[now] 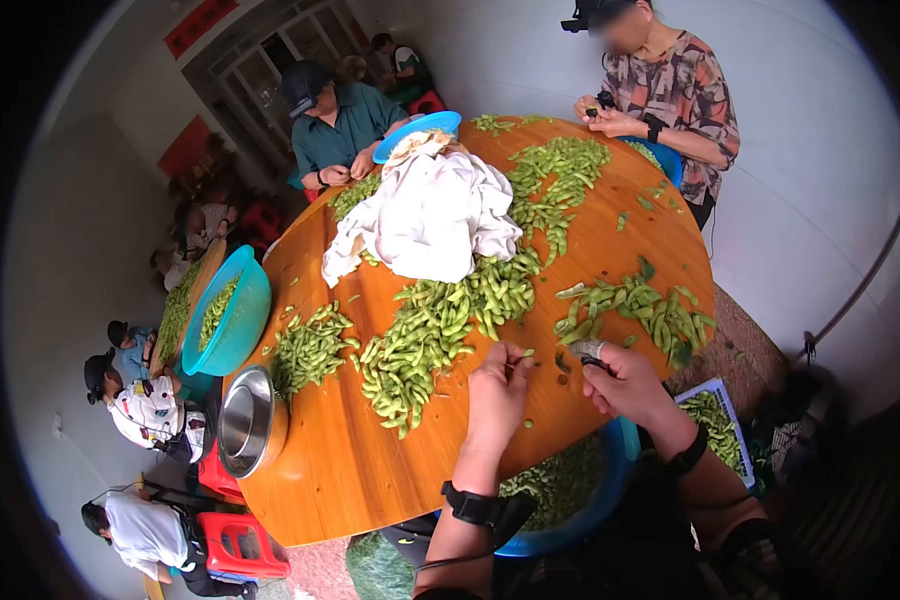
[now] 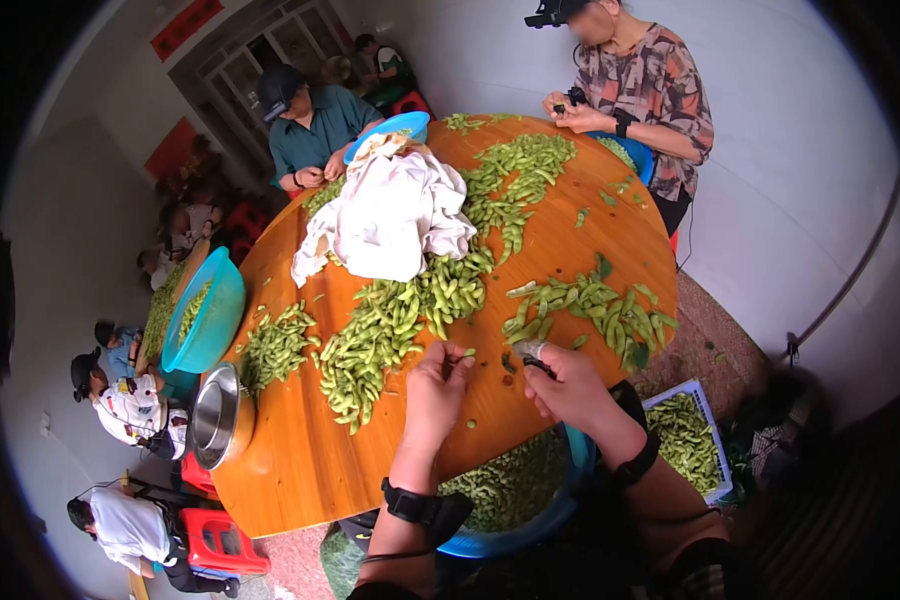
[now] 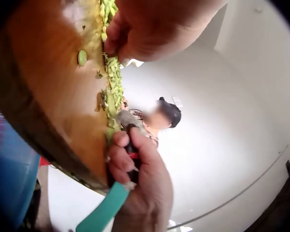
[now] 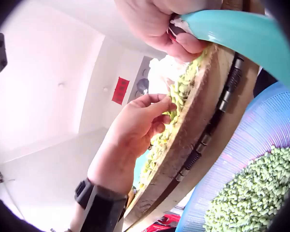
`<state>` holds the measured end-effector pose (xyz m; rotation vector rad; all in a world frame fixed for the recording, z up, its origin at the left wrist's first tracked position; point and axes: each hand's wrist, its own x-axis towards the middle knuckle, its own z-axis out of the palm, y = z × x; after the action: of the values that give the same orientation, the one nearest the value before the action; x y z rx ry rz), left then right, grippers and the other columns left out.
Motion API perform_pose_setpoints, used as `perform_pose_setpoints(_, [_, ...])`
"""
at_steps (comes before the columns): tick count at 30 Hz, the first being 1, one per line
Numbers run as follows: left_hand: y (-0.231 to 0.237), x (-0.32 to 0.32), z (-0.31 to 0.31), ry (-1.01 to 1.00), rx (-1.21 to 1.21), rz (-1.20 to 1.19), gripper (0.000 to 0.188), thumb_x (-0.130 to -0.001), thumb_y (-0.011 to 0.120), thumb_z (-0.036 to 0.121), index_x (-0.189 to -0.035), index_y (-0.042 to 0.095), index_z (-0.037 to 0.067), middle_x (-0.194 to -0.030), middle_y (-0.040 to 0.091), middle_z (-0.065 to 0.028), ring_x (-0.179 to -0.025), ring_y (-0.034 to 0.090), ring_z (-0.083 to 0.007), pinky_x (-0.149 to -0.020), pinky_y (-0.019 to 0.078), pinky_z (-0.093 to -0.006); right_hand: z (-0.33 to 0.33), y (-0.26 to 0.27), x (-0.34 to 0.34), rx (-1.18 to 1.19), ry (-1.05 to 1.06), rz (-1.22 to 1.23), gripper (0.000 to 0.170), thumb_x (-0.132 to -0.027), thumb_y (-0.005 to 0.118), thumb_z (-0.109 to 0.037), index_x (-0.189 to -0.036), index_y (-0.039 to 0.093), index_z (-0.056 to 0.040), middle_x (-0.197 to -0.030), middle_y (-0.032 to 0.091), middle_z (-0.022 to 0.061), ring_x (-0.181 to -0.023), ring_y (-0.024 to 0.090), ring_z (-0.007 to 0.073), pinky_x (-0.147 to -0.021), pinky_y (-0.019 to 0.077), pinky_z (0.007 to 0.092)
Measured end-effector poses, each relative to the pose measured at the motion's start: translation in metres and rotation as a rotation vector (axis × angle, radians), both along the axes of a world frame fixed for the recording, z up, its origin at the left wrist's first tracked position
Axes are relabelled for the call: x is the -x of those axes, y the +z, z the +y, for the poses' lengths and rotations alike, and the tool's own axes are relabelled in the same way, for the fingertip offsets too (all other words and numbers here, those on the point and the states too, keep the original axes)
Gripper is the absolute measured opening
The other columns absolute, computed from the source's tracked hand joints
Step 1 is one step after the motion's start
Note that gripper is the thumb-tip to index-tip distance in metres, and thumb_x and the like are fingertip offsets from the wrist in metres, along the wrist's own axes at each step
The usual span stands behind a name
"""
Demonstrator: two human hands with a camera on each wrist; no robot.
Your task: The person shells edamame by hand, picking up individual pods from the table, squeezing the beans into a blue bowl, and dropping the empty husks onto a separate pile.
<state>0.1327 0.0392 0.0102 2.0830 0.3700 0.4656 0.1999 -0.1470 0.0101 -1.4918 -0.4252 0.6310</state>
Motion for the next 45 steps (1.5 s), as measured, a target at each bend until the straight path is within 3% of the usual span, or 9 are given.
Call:
perform_pose_setpoints(4, [-0.01, 0.029, -0.01, -0.026, 0.466, -0.047, 0.023, -0.091, 0.06, 0.003, -0.114, 0.062, 0.0, -0.085, 0.062, -0.0087, -0.068, 0.065, -0.0124, -0.061, 0.0536, -0.0237, 0.015, 0.019, 0.017, 0.02, 0.141, -0.006, 0.012, -0.095, 0.047, -0.008, -0.095, 0.057, -0.0007, -0.071, 0.06, 0.0025, -0.049, 0.053, 0.0064, -0.042, 0.0418, 0.0224])
perform_pose_setpoints(14, [-0.006, 0.074, -0.017, -0.009, 0.215, -0.179, 0.026, -0.088, 0.062, -0.003, -0.113, 0.066, 0.0, -0.089, 0.064, -0.0091, -0.074, 0.068, -0.0141, -0.066, 0.0553, -0.0246, 0.026, 0.027, 0.05, 0.042, 0.258, 0.014, 0.014, -0.094, 0.049, -0.009, -0.087, 0.058, -0.0012, -0.07, 0.061, 0.002, -0.048, 0.053, 0.0058, -0.041, 0.0407, 0.0217])
perform_pose_setpoints(16, [0.001, 0.081, -0.018, 0.022, -0.087, -0.165, 0.03, -0.086, 0.064, -0.002, -0.115, 0.066, 0.002, -0.091, 0.063, -0.0124, -0.078, 0.068, -0.0188, -0.068, 0.0545, -0.0285, 0.027, 0.026, 0.054, 0.067, 0.271, 0.013, 0.014, -0.094, 0.05, -0.01, -0.087, 0.058, -0.0013, -0.07, 0.061, 0.0017, -0.048, 0.053, 0.0056, -0.041, 0.0403, 0.0215])
perform_pose_setpoints(19, [-0.005, 0.087, -0.022, 0.025, -0.21, -0.161, 0.034, -0.084, 0.066, -0.001, -0.117, 0.066, 0.003, -0.091, 0.062, -0.0154, -0.079, 0.066, -0.025, -0.07, 0.0535, -0.0318, 0.028, 0.022, 0.058, 0.093, 0.292, -0.005, 0.015, -0.094, 0.051, -0.011, -0.086, 0.058, -0.0015, -0.068, 0.061, 0.0011, -0.048, 0.053, 0.0053, -0.041, 0.0398, 0.0213])
perform_pose_setpoints(27, [-0.006, 0.094, -0.016, 0.013, -0.185, -0.153, 0.035, -0.083, 0.064, -0.002, -0.118, 0.064, 0.002, -0.088, 0.06, -0.0135, -0.071, 0.064, -0.0266, -0.065, 0.0524, -0.0331, 0.032, 0.02, 0.068, 0.085, 0.312, -0.065, 0.015, -0.094, 0.051, -0.01, -0.083, 0.056, -0.0013, -0.066, 0.06, 0.0012, -0.049, 0.053, 0.0063, -0.044, 0.0406, 0.0221])
perform_pose_setpoints(33, [-0.003, 0.097, -0.018, 0.018, -0.217, -0.112, 0.034, -0.081, 0.065, -0.006, -0.115, 0.066, 0.001, -0.082, 0.059, -0.0094, -0.072, 0.061, -0.0187, -0.067, 0.0499, -0.0267, 0.034, 0.017, 0.069, 0.074, 0.312, -0.051, 0.015, -0.094, 0.051, -0.009, -0.081, 0.055, -0.0015, -0.065, 0.058, 0.0012, -0.049, 0.052, 0.0063, -0.044, 0.0392, 0.0226])
perform_pose_setpoints(39, [-0.013, 0.098, -0.01, -0.063, -0.024, -0.173, 0.029, -0.088, 0.061, -0.003, -0.116, 0.064, 0.0, -0.082, 0.058, -0.0078, -0.074, 0.066, -0.016, -0.065, 0.055, -0.0281, 0.036, 0.005, 0.067, -0.072, 0.313, 0.121, 0.012, -0.094, 0.052, -0.009, -0.085, 0.056, -0.003, -0.065, 0.054, -0.0001, -0.048, 0.048, 0.0053, -0.042, 0.036, 0.0211])
perform_pose_setpoints(41, [-0.017, 0.099, -0.009, -0.106, 0.522, -0.202, 0.027, -0.092, 0.058, -0.002, -0.118, 0.062, -0.001, -0.087, 0.062, -0.0055, -0.082, 0.067, -0.0134, -0.069, 0.0576, -0.0254, 0.036, 0.007, 0.066, -0.108, 0.34, 0.159, 0.011, -0.095, 0.051, -0.01, -0.088, 0.057, -0.0037, -0.065, 0.054, -0.0007, -0.048, 0.048, 0.0048, -0.042, 0.0356, 0.0204])
perform_pose_setpoints(45, [-0.014, 0.096, -0.007, -0.075, 0.791, -0.176, 0.022, -0.094, 0.055, -0.001, -0.115, 0.06, -0.003, -0.093, 0.064, -0.0066, -0.084, 0.068, -0.0144, -0.071, 0.059, -0.0251, 0.038, 0.01, 0.068, -0.053, 0.306, 0.12, 0.01, -0.094, 0.052, -0.008, -0.089, 0.058, -0.0021, -0.066, 0.055, -0.0016, -0.051, 0.05, 0.0047, -0.044, 0.0366, 0.021])
